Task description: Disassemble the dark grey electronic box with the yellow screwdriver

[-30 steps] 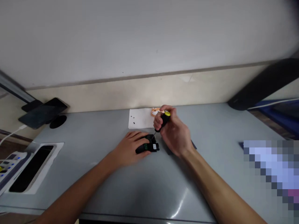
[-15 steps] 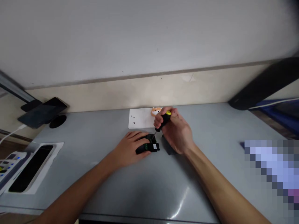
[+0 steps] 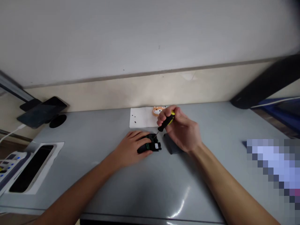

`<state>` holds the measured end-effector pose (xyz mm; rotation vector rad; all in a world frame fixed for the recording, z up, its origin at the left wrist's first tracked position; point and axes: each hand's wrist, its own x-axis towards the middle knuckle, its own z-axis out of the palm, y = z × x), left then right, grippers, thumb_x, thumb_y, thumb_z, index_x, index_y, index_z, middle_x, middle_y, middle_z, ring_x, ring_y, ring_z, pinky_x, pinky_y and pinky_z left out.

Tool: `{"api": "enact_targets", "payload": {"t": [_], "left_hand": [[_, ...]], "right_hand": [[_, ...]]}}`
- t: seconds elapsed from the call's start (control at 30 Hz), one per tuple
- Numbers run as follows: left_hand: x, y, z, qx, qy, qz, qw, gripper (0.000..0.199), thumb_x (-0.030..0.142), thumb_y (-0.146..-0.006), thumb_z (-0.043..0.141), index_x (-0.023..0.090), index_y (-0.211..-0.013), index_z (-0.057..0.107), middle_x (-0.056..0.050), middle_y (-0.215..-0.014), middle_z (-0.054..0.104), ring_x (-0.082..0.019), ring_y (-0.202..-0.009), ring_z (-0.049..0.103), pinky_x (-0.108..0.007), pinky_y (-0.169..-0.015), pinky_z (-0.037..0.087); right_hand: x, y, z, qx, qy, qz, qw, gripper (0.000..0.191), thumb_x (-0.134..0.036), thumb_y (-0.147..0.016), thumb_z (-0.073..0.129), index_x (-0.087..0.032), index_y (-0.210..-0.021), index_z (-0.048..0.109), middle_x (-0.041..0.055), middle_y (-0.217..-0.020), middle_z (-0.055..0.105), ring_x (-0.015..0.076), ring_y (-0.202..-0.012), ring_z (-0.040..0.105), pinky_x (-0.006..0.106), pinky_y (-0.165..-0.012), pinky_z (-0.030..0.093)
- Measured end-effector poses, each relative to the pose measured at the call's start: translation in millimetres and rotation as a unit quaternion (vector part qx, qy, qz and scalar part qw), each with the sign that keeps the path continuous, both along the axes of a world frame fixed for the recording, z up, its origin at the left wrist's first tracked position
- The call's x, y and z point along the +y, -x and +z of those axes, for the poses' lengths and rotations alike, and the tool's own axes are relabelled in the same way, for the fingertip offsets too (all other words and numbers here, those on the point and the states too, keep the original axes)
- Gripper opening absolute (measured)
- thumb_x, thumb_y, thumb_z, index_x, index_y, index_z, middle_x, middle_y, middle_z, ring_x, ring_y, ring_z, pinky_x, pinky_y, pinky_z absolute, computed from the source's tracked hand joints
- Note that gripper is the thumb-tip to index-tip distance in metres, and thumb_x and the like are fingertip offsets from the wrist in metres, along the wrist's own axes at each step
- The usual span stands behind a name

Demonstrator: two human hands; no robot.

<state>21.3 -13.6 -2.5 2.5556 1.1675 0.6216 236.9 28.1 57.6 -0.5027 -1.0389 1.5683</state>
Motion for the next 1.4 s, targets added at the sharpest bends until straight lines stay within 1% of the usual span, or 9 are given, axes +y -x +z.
{"api": "enact_targets", "payload": {"t": [0.13,0.3,0.43,0.6,0.83,0.93,1.1,1.3,1.4], "left_hand": [[-1,0,-1.3,0.001,0.002,0.003,1.0,0.029,0.042,-0.097,0.067,0.03,-0.123,0.068,-0.002,-0.145,0.061,-0.024,-0.134,0.055,-0.044,-0.114,0.043],[-1,0,-0.8,0.006,0.012,0.002,1.0,0.028,0.042,-0.097,0.066,0.03,-0.123,0.068,-0.002,-0.146,0.06,-0.024,-0.135,0.054,-0.043,-0.115,0.042],[0,1,0.5,0.004,0.012,0.004,1.0,0.03,0.042,-0.097,0.067,0.031,-0.124,0.068,-0.002,-0.145,0.061,-0.025,-0.135,0.054,-0.044,-0.115,0.042],[0,1,0.1,0.002,0.012,0.0,1.0,0.03,0.042,-0.096,0.067,0.031,-0.125,0.068,-0.002,-0.145,0.061,-0.025,-0.135,0.054,-0.044,-0.114,0.043],[0,1,0.0,0.005,0.007,0.005,1.0,0.03,0.043,-0.097,0.067,0.03,-0.124,0.068,-0.001,-0.144,0.062,-0.024,-0.134,0.055,-0.043,-0.114,0.043],[0,1,-0.1,0.008,0.01,0.002,1.0,0.03,0.044,-0.097,0.066,0.031,-0.124,0.068,-0.002,-0.144,0.062,-0.024,-0.133,0.055,-0.043,-0.114,0.043],[0,2,-1.0,0.006,0.002,-0.003,1.0,0.032,0.044,-0.098,0.065,0.031,-0.127,0.067,-0.001,-0.145,0.061,-0.023,-0.136,0.053,-0.042,-0.116,0.041],[-1,3,-0.7,0.011,0.003,-0.005,1.0,0.031,0.045,-0.1,0.063,0.03,-0.127,0.066,-0.001,-0.147,0.06,-0.023,-0.136,0.053,-0.041,-0.115,0.041],[0,3,-0.3,0.011,-0.001,-0.01,1.0,0.031,0.043,-0.1,0.063,0.03,-0.128,0.066,-0.001,-0.147,0.06,-0.023,-0.136,0.053,-0.041,-0.116,0.041]], "right_hand": [[2,0,-2.6,0.013,0.016,-0.005,1.0,0.03,-0.046,-0.1,0.051,-0.025,-0.08,0.058,0.003,-0.077,0.043,0.0191,-0.071,0.047,0.036,-0.07,0.049],[-2,4,-0.1,0.012,0.04,-0.012,0.999,0.031,-0.057,-0.097,0.052,-0.028,-0.092,0.059,0.0002,-0.07,0.037,0.0188,-0.064,0.041,0.035,-0.065,0.046],[-2,3,0.8,-0.005,0.024,-0.022,0.999,0.02,-0.045,-0.095,0.061,-0.028,-0.087,0.058,0.0015,-0.077,0.044,0.0188,-0.071,0.049,0.035,-0.072,0.049],[-1,-1,1.3,-0.039,-0.002,-0.028,0.999,0.032,-0.048,-0.098,0.055,-0.025,-0.077,0.059,0.0049,-0.089,0.05,0.0214,-0.084,0.056,0.039,-0.084,0.052],[-2,12,2.1,0.021,0.061,-0.021,0.998,0.038,-0.057,-0.1,0.048,-0.025,-0.081,0.055,0.0007,-0.075,0.035,0.0161,-0.063,0.04,0.031,-0.06,0.047],[-4,11,2.4,0.035,0.06,-0.023,0.997,0.037,-0.061,-0.099,0.048,-0.026,-0.086,0.055,0.0003,-0.073,0.033,0.0169,-0.063,0.038,0.031,-0.058,0.045],[-3,1,3.5,0.042,0.066,0.009,0.997,0.024,-0.03,-0.087,0.073,-0.025,-0.081,0.051,0.0004,-0.077,0.038,0.0158,-0.069,0.042,0.03,-0.063,0.045],[6,-2,-9.3,-0.047,0.018,-0.068,0.996,0.028,-0.041,-0.088,0.075,-0.024,-0.08,0.054,0.0019,-0.088,0.052,0.0168,-0.083,0.052,0.031,-0.08,0.047],[8,-3,-16.2,-0.065,0.007,-0.055,0.996,0.027,-0.043,-0.089,0.074,-0.023,-0.079,0.059,0.0018,-0.085,0.051,0.016,-0.08,0.051,0.03,-0.078,0.046]]}}
